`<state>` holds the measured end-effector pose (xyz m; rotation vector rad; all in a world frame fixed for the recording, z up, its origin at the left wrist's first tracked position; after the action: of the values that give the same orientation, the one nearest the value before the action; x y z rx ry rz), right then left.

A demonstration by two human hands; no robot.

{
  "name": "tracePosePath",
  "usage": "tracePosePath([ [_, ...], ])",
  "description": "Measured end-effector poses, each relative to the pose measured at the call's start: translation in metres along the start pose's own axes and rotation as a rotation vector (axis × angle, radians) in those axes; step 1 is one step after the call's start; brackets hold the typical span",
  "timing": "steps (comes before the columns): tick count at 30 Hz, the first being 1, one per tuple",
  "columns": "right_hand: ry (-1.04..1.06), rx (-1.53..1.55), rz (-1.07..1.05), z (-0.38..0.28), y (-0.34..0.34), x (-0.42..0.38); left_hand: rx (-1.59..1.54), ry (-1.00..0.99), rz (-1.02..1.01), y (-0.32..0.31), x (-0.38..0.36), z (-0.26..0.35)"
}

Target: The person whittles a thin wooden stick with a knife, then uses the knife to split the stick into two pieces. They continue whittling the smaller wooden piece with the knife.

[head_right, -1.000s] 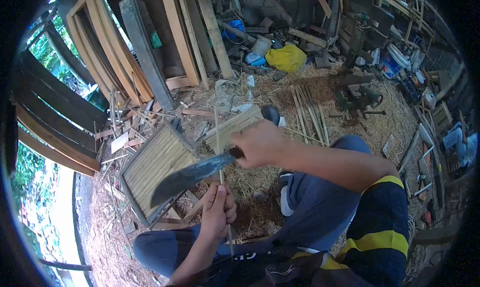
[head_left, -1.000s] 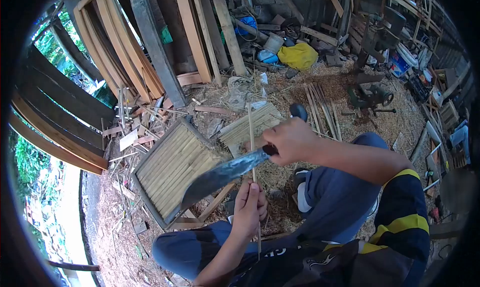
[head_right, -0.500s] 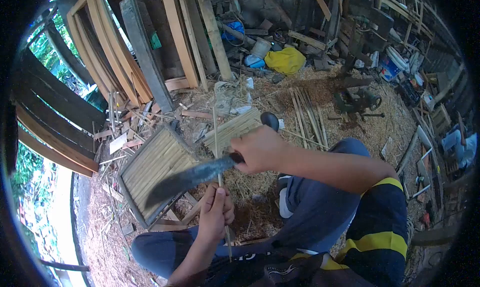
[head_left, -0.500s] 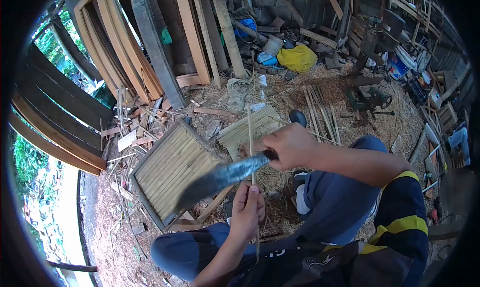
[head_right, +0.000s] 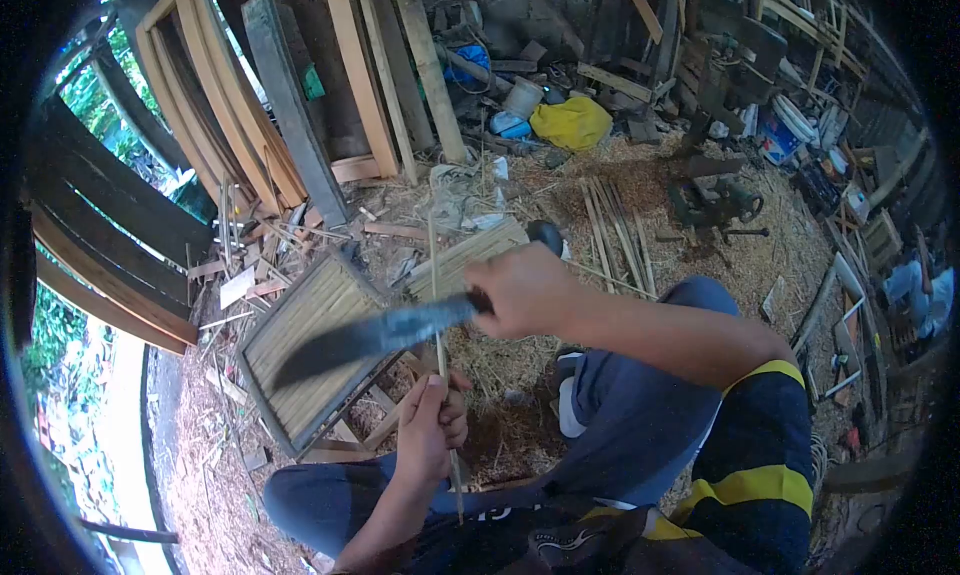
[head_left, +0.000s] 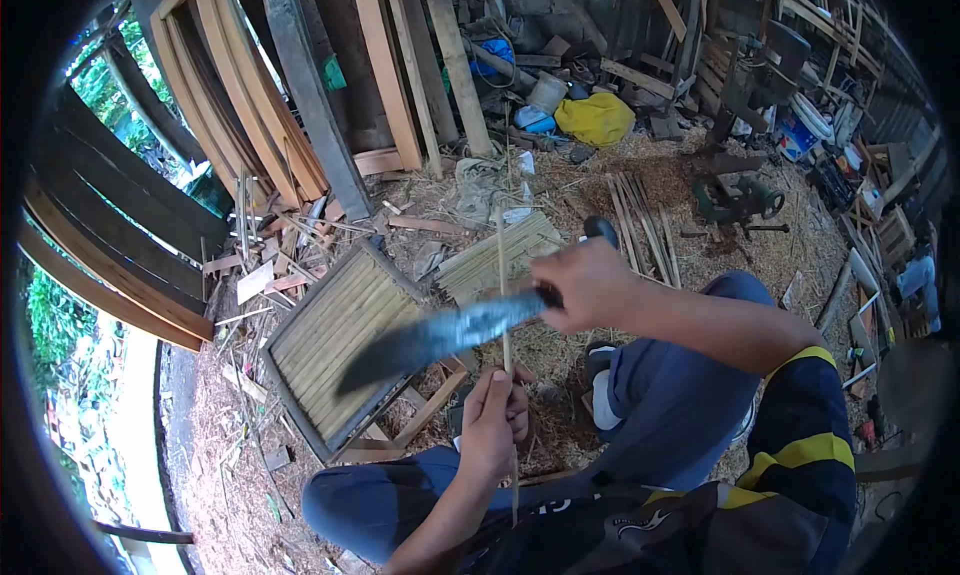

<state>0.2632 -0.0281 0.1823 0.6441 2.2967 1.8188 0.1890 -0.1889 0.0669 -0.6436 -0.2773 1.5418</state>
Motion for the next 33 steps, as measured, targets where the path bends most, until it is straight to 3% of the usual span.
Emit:
tracePosePath([
  [1,0.052,-0.054,-0.051,-0.01,-0.006,0.0,0.044,0.001,0.015,-0.001,0.0,-0.001],
  [4,-0.062,-0.062,-0.019,0.035,-0.012,0.011,0.054,-0.047,0.037,0.0,-0.004,-0.004],
  [7,-0.502,0.168,0.094,0.112,0.014,0.018,0.08,-0.044,-0.009,-0.001,-0.005,0.0],
  [11,-0.425,0.198,0.18,0.092,0.024,-0.003,0.068,-0.024,-0.011,-0.008,-0.005,0.001],
  [17,0.11,-0.033,0.004,-0.015,-0.006,-0.005,0.038,-0.06,-0.063,-0.008,-0.003,0.008],
  [20,-0.051,-0.001,0.009,0.032,-0.012,0.009,0.035,-0.038,-0.037,-0.004,-0.004,0.001],
  [23,-0.42,0.125,0.141,0.107,0.006,0.017,0.012,-0.038,-0.016,0.001,-0.005,-0.002],
  [26,-0.509,0.184,0.094,0.106,0.017,0.005,0.065,-0.059,-0.017,-0.003,-0.004,0.001],
  [29,-0.156,0.153,0.149,0.043,0.01,-0.002,0.092,-0.075,0.034,0.003,-0.003,0.006],
  [33,0.021,-0.055,-0.093,-0.008,-0.018,-0.001,0.134,-0.062,0.061,-0.003,-0.004,0.009],
])
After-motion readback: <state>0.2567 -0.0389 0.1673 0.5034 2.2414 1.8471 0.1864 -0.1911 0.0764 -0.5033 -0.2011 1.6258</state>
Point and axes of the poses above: each hand's wrist, its own x-axis towards the middle knuckle, its own y-axis out of the back of the hand, z = x × y, the point moved 10 cm from there along x, towards the middle knuckle, and after that the axes turned 15 degrees about -z, right-handed, at the moved point
